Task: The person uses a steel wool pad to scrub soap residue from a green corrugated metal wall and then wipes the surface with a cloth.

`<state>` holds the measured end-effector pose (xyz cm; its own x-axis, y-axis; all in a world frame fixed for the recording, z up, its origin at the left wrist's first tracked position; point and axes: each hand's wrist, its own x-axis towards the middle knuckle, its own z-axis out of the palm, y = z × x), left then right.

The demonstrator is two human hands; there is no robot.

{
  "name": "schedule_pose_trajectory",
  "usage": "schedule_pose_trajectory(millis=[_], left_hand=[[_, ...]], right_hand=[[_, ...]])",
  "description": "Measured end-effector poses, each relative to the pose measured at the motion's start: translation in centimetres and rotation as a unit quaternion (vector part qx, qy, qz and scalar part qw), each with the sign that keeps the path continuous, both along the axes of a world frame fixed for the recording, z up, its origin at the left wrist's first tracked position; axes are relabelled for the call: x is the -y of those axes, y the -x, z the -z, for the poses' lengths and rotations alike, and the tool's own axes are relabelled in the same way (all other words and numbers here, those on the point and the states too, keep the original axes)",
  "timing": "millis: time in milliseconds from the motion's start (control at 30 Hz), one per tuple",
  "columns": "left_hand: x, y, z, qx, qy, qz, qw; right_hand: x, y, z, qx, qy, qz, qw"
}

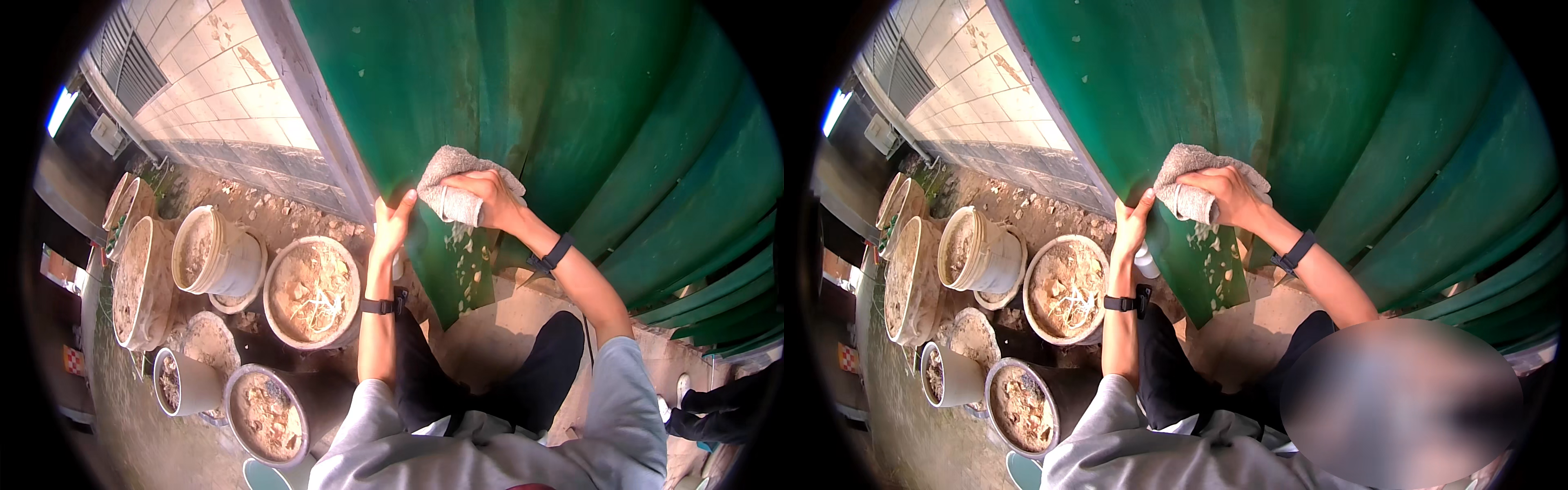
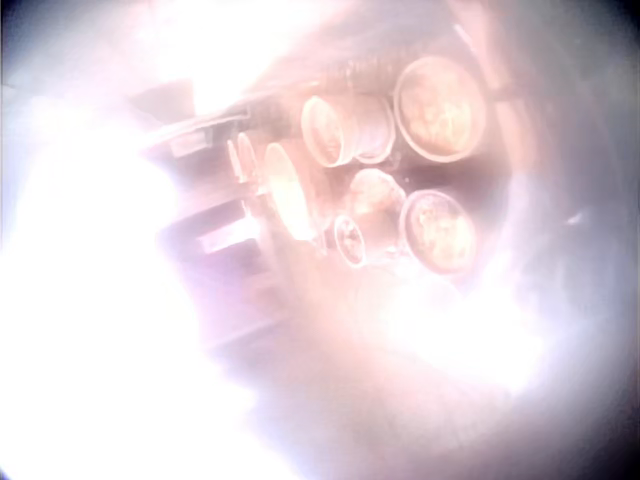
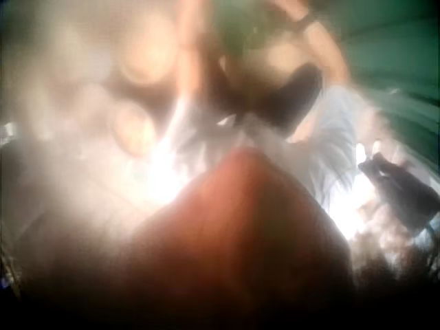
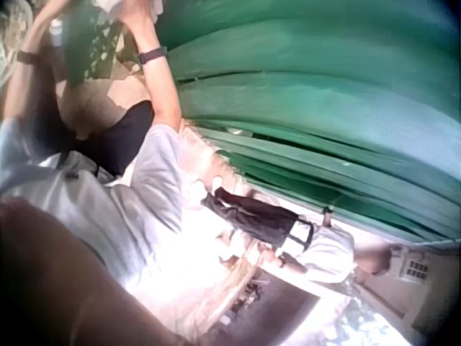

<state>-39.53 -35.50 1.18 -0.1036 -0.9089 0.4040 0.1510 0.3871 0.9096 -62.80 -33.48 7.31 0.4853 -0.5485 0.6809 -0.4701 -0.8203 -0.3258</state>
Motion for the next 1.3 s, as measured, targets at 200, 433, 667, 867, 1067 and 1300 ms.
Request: schedule_pose_trajectory(millis=[200,433,667,867,1067,1300], left_hand=[[-0.5,2.0,-1.3,0.093,0.011,0.017,0.995],[-0.7,-0.5,9.3,0.063,-0.100,-0.020,0.993],[-1.8,2.1,9.9,0.039,-0.054,-0.019,0.998],[-6.3,4.2,6.8,0.021,-0.102,0.066,0.992],[-7.1,1.6,8.3,-0.032,-0.207,0.057,0.976],[-6.7,2.9,9.3,0.076,-0.148,0.250,0.954]], right_hand=[[-3.5,4.6,1.3,0.081,-0.040,-0.013,0.996],[-4.0,0.6,-15.3,0.535,-0.050,0.064,0.841],[-4.3,2.3,-24.6,0.235,0.283,0.200,0.908],[-0.2,-0.3,-11.8,-0.114,0.112,0.140,0.977],[-7.6,-0.5,4.2,-0.146,0.117,0.136,0.973],[-9.2,3.1,3.2,-0.111,0.081,0.150,0.979]])
